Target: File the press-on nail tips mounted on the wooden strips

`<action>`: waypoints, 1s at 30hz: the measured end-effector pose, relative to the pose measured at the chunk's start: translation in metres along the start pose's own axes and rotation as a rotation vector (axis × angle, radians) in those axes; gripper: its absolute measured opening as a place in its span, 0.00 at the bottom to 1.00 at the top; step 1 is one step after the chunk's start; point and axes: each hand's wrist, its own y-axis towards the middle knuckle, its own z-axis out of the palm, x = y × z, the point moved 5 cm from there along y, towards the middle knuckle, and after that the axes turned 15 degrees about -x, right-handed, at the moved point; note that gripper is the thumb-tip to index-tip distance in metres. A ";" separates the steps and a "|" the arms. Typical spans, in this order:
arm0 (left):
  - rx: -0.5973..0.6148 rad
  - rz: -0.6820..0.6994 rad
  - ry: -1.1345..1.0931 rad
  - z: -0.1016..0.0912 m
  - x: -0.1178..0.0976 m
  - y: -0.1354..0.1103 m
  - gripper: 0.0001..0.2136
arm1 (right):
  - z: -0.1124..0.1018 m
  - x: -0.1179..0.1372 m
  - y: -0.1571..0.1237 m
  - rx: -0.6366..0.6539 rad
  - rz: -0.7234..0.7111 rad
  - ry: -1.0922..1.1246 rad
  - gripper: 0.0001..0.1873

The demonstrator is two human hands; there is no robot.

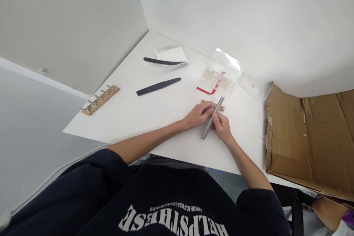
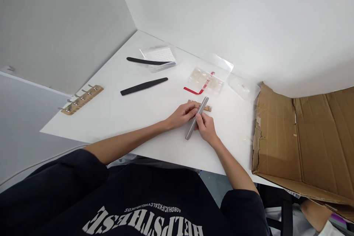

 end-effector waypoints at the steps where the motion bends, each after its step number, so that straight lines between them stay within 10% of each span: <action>1: 0.003 0.000 -0.004 0.000 0.000 0.000 0.10 | -0.001 0.001 0.000 -0.016 -0.003 -0.003 0.29; 30: -0.054 -0.077 -0.204 -0.001 0.001 0.001 0.13 | 0.000 0.001 0.002 0.040 -0.032 -0.078 0.30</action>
